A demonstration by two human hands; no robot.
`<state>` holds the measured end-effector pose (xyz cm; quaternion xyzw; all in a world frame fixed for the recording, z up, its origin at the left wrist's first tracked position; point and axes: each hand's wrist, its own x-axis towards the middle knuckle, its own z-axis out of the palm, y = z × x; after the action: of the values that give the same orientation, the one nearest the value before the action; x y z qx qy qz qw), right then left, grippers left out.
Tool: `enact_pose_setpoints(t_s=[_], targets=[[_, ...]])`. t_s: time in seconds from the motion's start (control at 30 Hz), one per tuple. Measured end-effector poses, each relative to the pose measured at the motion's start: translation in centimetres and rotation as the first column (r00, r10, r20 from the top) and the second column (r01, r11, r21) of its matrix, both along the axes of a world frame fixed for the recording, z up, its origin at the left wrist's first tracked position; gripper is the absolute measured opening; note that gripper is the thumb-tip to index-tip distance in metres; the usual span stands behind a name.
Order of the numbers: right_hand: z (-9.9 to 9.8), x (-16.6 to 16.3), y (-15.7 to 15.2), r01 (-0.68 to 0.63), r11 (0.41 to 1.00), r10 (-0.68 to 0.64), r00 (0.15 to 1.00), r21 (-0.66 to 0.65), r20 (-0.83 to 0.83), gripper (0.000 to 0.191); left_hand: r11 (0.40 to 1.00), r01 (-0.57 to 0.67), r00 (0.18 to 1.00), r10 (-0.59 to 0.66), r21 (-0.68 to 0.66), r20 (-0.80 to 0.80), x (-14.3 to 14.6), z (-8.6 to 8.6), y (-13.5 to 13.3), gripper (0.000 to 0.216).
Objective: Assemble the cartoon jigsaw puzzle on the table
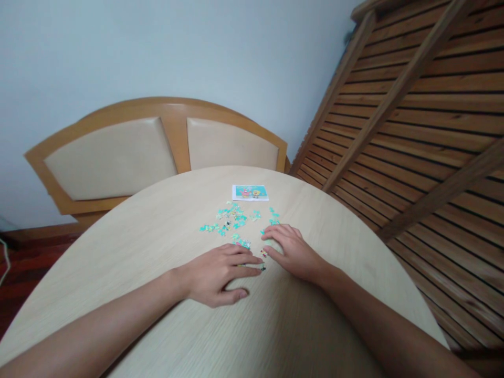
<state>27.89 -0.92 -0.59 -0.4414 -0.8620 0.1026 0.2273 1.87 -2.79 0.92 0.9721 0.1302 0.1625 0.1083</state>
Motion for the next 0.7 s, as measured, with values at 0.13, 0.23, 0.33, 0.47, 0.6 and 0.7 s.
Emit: enact_pose_setpoints(t_s=[0.13, 0.23, 0.33, 0.47, 0.6, 0.7], targets=[[-0.1, -1.1, 0.7, 0.049, 0.998, -0.048, 0.999, 0.041, -0.021, 0.021, 1.000, 0.006, 1.000, -0.006, 0.012, 0.000, 0.1, -0.1, 0.1, 0.045], [0.3, -2.3, 1.5, 0.060, 0.997, -0.060, 0.998, 0.050, 0.015, 0.022, 0.999, -0.015, 0.999, 0.013, 0.036, 0.053, -0.1, -0.3, 0.5, 0.036], [0.8, -3.8, 2.8, 0.015, 0.998, -0.020, 0.997, 0.063, 0.068, 0.026, 0.992, -0.091, 0.990, 0.081, 0.083, 0.112, -0.7, -0.7, 1.2, 0.025], [1.1, -6.1, 5.0, -0.029, 0.998, 0.023, 0.995, 0.055, 0.097, 0.030, 0.993, -0.086, 0.991, 0.077, 0.081, 0.110, -1.4, -1.1, 1.9, 0.022], [1.4, -8.6, 6.8, -0.020, 0.998, 0.012, 0.990, 0.059, 0.139, 0.031, 0.997, -0.047, 0.992, 0.039, 0.065, 0.119, -1.5, -1.3, 2.0, 0.023], [1.5, -9.9, 7.2, -0.027, 0.998, 0.015, 0.981, 0.063, 0.192, 0.029, 0.998, -0.029, 0.990, 0.020, 0.061, 0.142, -1.5, -1.2, 1.9, 0.024]])
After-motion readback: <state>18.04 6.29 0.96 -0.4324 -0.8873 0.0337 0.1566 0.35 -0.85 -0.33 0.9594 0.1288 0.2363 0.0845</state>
